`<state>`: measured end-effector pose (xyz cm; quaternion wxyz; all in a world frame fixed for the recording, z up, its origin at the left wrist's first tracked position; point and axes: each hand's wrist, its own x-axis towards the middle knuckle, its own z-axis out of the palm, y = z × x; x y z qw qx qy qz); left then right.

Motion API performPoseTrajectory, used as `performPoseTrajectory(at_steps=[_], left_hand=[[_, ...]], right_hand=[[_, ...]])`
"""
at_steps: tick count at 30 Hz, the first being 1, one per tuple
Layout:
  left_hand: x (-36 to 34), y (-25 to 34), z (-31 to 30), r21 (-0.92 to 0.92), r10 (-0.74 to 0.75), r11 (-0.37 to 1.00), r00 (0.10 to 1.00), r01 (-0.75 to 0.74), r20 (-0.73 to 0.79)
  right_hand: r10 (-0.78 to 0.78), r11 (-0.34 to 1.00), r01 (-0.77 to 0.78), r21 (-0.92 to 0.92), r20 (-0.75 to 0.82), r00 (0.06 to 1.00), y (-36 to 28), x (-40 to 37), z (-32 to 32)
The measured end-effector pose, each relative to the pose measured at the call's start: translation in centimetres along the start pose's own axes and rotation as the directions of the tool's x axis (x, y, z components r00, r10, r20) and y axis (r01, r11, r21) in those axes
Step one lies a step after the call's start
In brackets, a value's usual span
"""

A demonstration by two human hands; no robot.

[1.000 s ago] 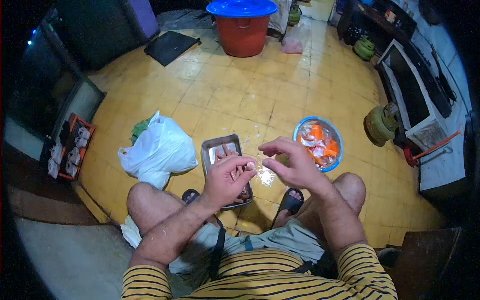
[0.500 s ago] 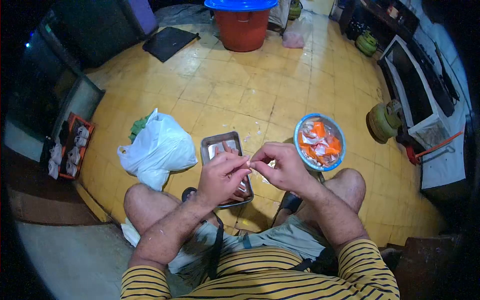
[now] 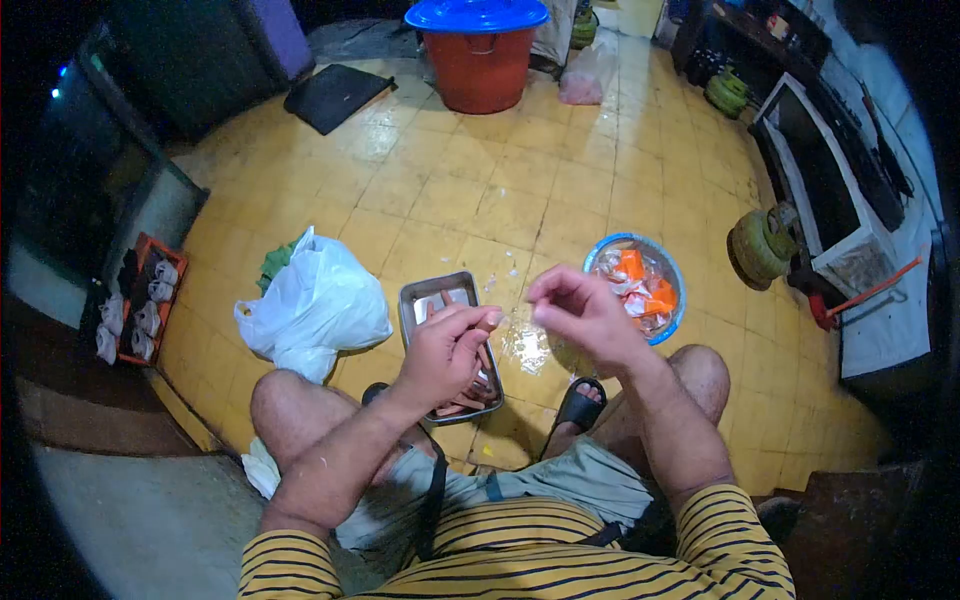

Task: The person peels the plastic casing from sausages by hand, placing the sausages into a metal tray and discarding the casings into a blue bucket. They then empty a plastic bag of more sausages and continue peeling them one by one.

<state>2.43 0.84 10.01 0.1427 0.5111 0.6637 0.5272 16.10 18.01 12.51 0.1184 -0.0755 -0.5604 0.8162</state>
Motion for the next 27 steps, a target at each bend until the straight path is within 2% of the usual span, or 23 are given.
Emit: performPoseTrajectory(at_steps=[1,2,3,5,7,9,11,13,14,15,17,18,19,20,21,22,23,25,26,27], left_hand=[[-0.1,-0.2,0.1,0.003,0.007,1.000,1.000,-0.007,0.009],[-0.2,-0.3,0.3,-0.010,0.027,1.000,0.999,-0.027,0.045],[-0.3,-0.4,0.4,-0.026,0.044,0.999,0.996,-0.042,0.080],[-0.6,-0.2,0.5,-0.077,0.004,0.997,0.993,0.005,0.121],[-0.9,0.0,0.7,-0.123,-0.035,0.991,0.987,0.055,0.156],[-1.0,-0.1,1.0,-0.245,-0.112,0.960,0.988,0.135,0.106],[-0.8,-1.8,0.7,-0.173,-0.121,0.974,0.983,0.145,0.141],[-0.4,-3.1,1.5,-0.378,-0.267,0.879,0.957,0.290,0.113],[-0.1,-3.0,2.1,-0.522,-0.331,0.788,0.940,0.326,0.086],[0.6,-3.6,2.7,-0.519,-0.313,0.791,0.944,0.322,0.109],[1.7,-5.7,4.1,-0.472,-0.376,0.789,0.917,0.394,0.136],[2.9,-5.7,5.1,-0.354,-0.355,0.848,0.919,0.394,0.172],[4.2,-5.7,6.5,-0.059,-0.126,0.989,0.981,0.136,0.144],[5.5,-5.5,8.2,0.238,0.110,0.959,0.977,-0.153,0.185],[6.8,-4.0,10.0,0.396,0.181,0.886,0.967,-0.240,0.182],[7.9,-2.1,11.7,0.540,0.249,0.782,0.950,-0.311,0.188],[8.9,-0.6,12.7,0.534,0.253,0.785,0.949,-0.314,0.187],[10.8,2.0,13.8,0.218,0.253,0.938,0.962,-0.270,0.105],[11.5,2.9,13.7,0.061,0.292,0.954,0.955,-0.294,0.047],[11.6,3.4,13.4,0.066,0.294,0.953,0.955,-0.297,0.051]], right_hand=[[-0.112,0.940,0.113,-0.323,0.022,0.993,0.1,-0.2,0.2],[-0.091,0.904,0.089,-0.419,0.017,0.996,0.2,-0.4,0.5],[-0.094,0.905,0.088,-0.417,0.007,0.996,0.5,-0.3,0.7],[-0.343,0.684,0.367,-0.630,0.166,0.925,1.3,0.0,1.0],[-0.343,0.692,0.339,-0.637,0.123,0.931,1.2,-0.1,1.0],[-0.398,0.702,0.396,-0.592,0.136,0.907,1.0,-0.1,0.1],[-0.400,0.686,0.390,-0.614,0.130,0.907,0.0,-0.2,-0.5],[-0.372,0.772,0.316,-0.551,0.011,0.928,-1.2,-0.4,-1.4],[-0.404,0.715,0.318,-0.622,0.002,0.915,-1.7,-0.6,-2.3],[-0.421,0.708,0.316,-0.632,-0.018,0.907,-2.7,-0.9,-3.1],[-0.392,0.619,0.143,-0.773,-0.145,0.909,-4.8,-1.6,-4.7],[-0.458,0.666,0.161,-0.728,-0.229,0.859,-5.1,-1.5,-6.1],[-0.465,0.663,0.160,-0.731,-0.234,0.854,-5.4,-1.6,-7.6],[-0.523,0.677,0.154,-0.720,-0.322,0.789,-5.9,-1.7,-9.3],[-0.569,0.691,0.149,-0.707,-0.406,0.715,-6.3,-2.1,-10.5],[-0.571,0.687,0.144,-0.712,-0.407,0.713,-6.6,-2.5,-11.3],[-0.565,0.704,0.111,-0.701,-0.459,0.685,-6.9,-2.9,-12.0],[-0.565,0.717,0.083,-0.692,-0.508,0.650,-7.0,-3.1,-13.0],[-0.538,0.723,0.100,-0.684,-0.466,0.702,-6.8,-3.0,-13.0],[-0.510,0.731,0.120,-0.672,-0.421,0.750,-6.4,-3.0,-12.9]])
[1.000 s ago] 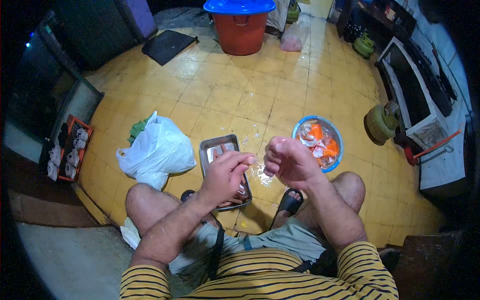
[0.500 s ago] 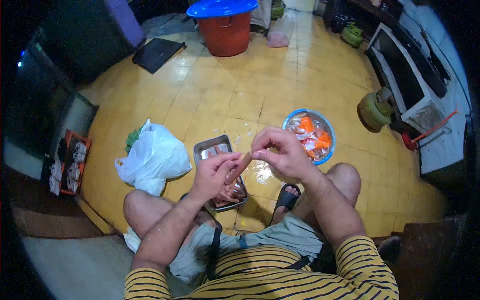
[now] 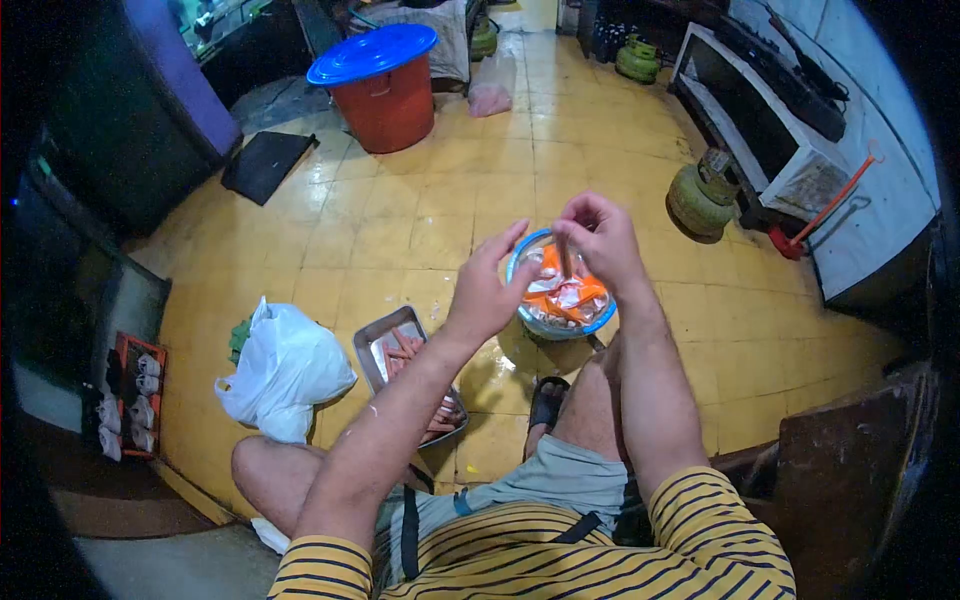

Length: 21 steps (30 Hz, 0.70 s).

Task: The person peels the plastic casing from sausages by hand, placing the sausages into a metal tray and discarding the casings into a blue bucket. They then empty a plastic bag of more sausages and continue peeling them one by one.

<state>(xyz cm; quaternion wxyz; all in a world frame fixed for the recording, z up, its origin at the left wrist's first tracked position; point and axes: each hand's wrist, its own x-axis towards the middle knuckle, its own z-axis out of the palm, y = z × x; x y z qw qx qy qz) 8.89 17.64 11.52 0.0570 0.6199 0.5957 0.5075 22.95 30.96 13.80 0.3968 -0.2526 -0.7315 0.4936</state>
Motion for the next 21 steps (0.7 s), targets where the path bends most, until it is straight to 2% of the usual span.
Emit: performPoseTrajectory(at_steps=[2,3,4,5,6,8,10,12,14,15,16,19,21], left_hand=[[-0.1,0.0,-1.2,-0.350,-0.237,0.898,0.963,0.267,0.128],[-0.5,0.1,-1.8,-0.327,-0.173,0.925,0.981,0.191,0.082],[-1.3,0.2,-2.7,-0.315,-0.181,0.929,0.981,0.196,0.075],[-1.8,1.3,-4.1,-0.335,-0.244,0.906,0.966,0.260,0.091],[-2.5,1.8,-5.2,-0.355,-0.305,0.877,0.946,0.323,0.106],[-4.3,1.1,-6.8,-0.360,-0.312,0.875,0.946,0.323,0.089],[-5.9,0.8,-8.7,-0.456,-0.421,0.721,0.852,0.522,0.310],[-7.7,0.5,-9.7,-0.461,-0.398,0.728,0.860,0.508,0.320],[-9.2,0.6,-10.1,-0.641,-0.410,0.538,0.834,0.548,0.370],[-9.8,0.5,-10.3,-0.645,-0.413,0.535,0.835,0.546,0.364],[-10.2,0.4,-10.4,-0.672,-0.405,0.511,0.840,0.536,0.361],[-11.7,0.1,-10.3,-0.736,-0.394,0.446,0.850,0.510,0.350],[-12.3,0.0,-10.5,-0.801,-0.384,0.360,0.858,0.479,0.340]], right_hand=[[0.007,0.998,-0.011,0.065,0.064,0.998,-0.2,-0.9,1.4],[0.020,0.987,-0.047,0.157,0.168,0.986,-0.8,-1.5,2.3],[0.025,0.965,-0.094,0.243,0.274,0.961,-1.0,-2.0,3.2],[0.005,0.976,-0.071,0.204,0.310,0.951,-1.1,-2.4,4.1],[0.010,0.965,-0.106,0.239,0.368,0.930,-1.9,-2.9,4.8],[-0.024,0.947,-0.144,0.288,0.509,0.861,-1.9,-3.6,6.3],[-0.001,0.933,-0.203,0.296,0.567,0.824,-3.6,-4.9,7.7],[0.018,0.919,-0.260,0.297,0.627,0.779,-4.1,-5.9,9.2],[-0.105,0.927,-0.151,0.342,0.625,0.774,-4.0,-6.7,10.4],[-0.158,0.948,-0.048,0.315,0.594,0.789,-4.0,-7.1,11.0],[-0.154,0.950,-0.050,0.309,0.600,0.785,-3.9,-7.3,11.4],[-0.281,0.956,0.174,0.235,0.576,0.768,-3.9,-7.7,12.6],[-0.317,0.947,0.220,0.233,0.580,0.750,-3.8,-7.8,13.2]])
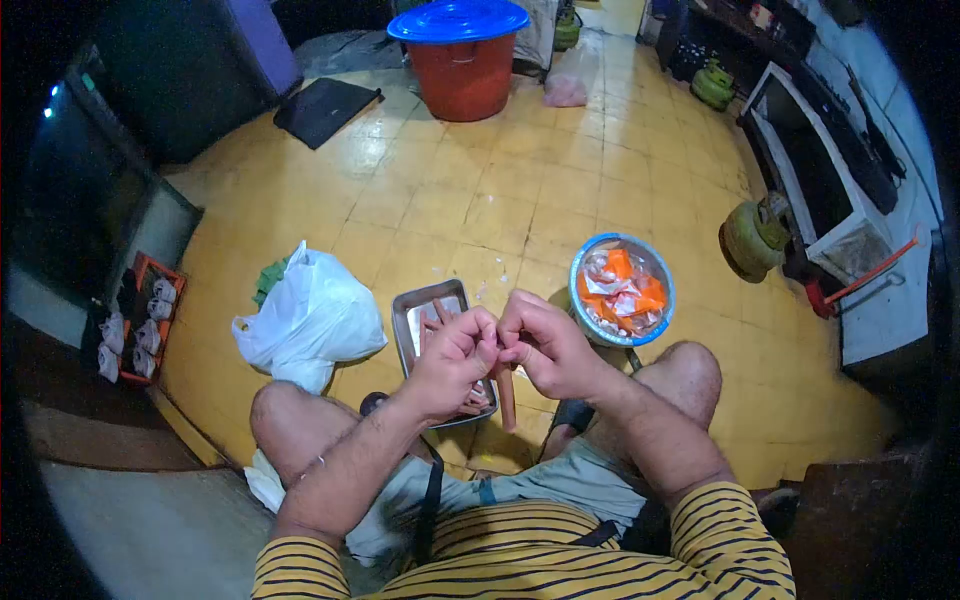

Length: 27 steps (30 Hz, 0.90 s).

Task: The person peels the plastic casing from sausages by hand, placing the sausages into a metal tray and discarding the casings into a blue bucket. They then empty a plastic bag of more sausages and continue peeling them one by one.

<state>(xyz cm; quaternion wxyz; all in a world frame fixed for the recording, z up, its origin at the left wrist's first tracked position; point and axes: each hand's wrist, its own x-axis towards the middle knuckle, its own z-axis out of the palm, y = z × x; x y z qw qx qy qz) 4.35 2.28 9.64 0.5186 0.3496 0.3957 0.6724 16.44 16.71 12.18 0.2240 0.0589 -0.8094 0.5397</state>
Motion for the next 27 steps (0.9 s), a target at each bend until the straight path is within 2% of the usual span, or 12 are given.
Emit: performPoseTrajectory(at_steps=[2,5,7,9,11,12,14,18,20,21,24,27], left_hand=[[-0.4,0.5,-0.1,-0.079,-0.036,0.996,0.999,0.036,-0.005],[-0.5,1.6,0.1,-0.210,-0.064,0.976,0.997,0.055,-0.040],[-0.3,1.3,0.0,-0.271,-0.051,0.962,0.995,0.026,-0.084],[0.0,0.2,-0.4,0.155,0.147,0.980,0.980,-0.126,-0.136],[-0.5,-0.3,-0.5,0.128,0.156,0.983,0.970,-0.134,-0.188],[-0.7,-0.2,-0.7,0.044,0.072,0.997,0.975,-0.064,-0.208],[-0.9,0.3,-0.6,-0.042,-0.013,0.999,0.975,0.003,-0.221],[-1.0,1.1,-0.5,-0.102,-0.056,0.994,0.948,0.025,-0.314],[-0.9,0.9,-0.7,-0.094,-0.066,0.995,0.943,0.037,-0.325],[-0.7,1.0,-0.7,-0.094,-0.051,0.995,0.938,0.020,-0.343],[-0.7,1.2,-0.5,-0.045,-0.037,0.999,0.936,0.023,-0.350],[-0.8,1.0,-0.2,0.010,-0.079,0.996,0.942,0.087,-0.326]], right_hand=[[-0.044,0.999,0.044,-0.027,0.009,0.999,0.1,0.3,0.5],[0.096,0.981,-0.079,0.175,-0.089,0.991,0.4,0.5,1.6],[0.097,0.981,-0.042,0.192,-0.288,0.953,1.1,0.7,2.2],[0.061,0.989,-0.013,0.148,-0.324,0.944,1.1,1.1,2.2],[0.137,0.970,-0.049,0.237,-0.370,0.919,1.1,1.4,2.4],[0.136,0.971,-0.050,0.236,-0.366,0.921,1.3,1.5,2.3],[-0.018,1.000,0.022,0.009,-0.314,0.949,1.9,1.5,1.9],[0.022,1.000,-0.017,0.022,-0.242,0.970,1.7,1.3,1.5],[0.068,0.996,-0.071,-0.057,-0.055,0.996,1.9,1.1,0.5],[0.067,0.996,-0.070,-0.057,-0.055,0.996,2.0,0.8,0.3],[0.217,0.957,-0.156,0.243,-0.246,0.945,1.5,0.4,-0.3],[0.165,0.980,-0.116,0.160,-0.339,0.926,-0.3,0.6,-0.7]])
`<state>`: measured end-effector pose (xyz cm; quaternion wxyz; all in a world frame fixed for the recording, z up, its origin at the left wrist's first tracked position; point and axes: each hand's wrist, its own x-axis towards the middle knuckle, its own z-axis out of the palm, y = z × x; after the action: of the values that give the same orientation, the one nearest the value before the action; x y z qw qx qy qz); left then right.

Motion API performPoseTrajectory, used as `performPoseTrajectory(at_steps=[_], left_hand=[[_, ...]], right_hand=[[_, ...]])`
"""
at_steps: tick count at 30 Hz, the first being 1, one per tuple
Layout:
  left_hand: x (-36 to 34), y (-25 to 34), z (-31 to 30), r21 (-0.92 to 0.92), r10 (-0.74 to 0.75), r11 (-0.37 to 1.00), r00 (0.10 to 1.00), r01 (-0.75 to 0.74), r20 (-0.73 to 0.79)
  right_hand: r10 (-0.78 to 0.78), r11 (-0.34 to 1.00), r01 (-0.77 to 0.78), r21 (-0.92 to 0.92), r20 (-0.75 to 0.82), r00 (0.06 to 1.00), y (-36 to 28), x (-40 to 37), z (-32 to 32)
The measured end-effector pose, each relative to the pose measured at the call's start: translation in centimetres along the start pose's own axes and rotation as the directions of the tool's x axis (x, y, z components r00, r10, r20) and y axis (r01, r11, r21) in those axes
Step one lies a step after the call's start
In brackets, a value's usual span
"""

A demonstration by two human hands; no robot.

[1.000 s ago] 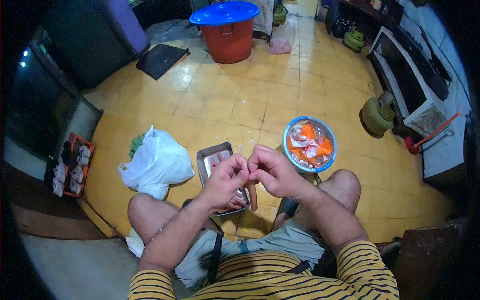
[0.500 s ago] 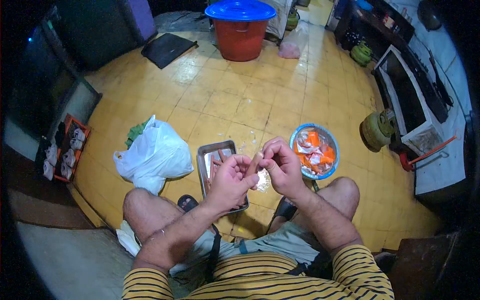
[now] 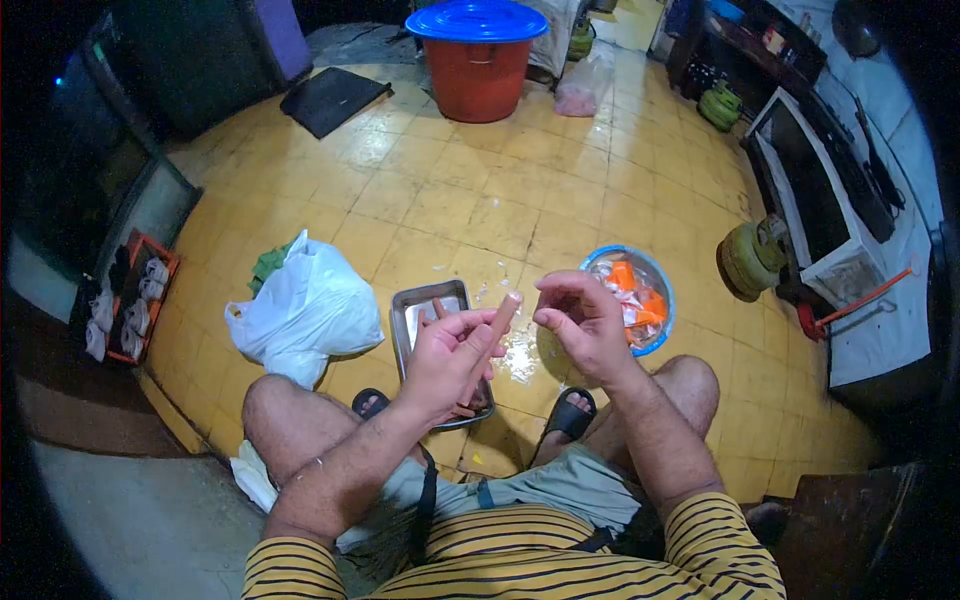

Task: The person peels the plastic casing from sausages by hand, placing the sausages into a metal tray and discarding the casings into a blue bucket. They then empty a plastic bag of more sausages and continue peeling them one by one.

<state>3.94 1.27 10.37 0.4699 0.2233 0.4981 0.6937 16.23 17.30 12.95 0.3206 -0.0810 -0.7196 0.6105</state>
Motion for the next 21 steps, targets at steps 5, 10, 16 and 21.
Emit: performPoseTrajectory(at_steps=[5,10,16,21], left_hand=[[-0.3,-1.0,0.3,0.031,-0.076,0.997,0.996,0.074,0.055],[-0.4,-0.8,1.5,-0.022,0.033,0.999,0.994,-0.031,0.107],[0.7,-1.7,0.2,-0.113,0.072,0.990,0.990,-0.086,-0.119],[1.9,-2.9,-1.3,-0.134,0.036,0.989,0.989,-0.056,-0.145]], right_hand=[[-0.240,0.925,0.277,-0.259,0.167,0.956,-0.1,0.0,-1.0],[-0.299,0.893,0.317,-0.319,0.103,0.949,0.7,-0.2,-0.7],[-0.061,0.945,0.150,-0.290,0.294,0.954,2.2,-0.8,0.8],[0.084,0.949,0.113,-0.294,0.582,0.809,3.2,-1.5,1.9]])
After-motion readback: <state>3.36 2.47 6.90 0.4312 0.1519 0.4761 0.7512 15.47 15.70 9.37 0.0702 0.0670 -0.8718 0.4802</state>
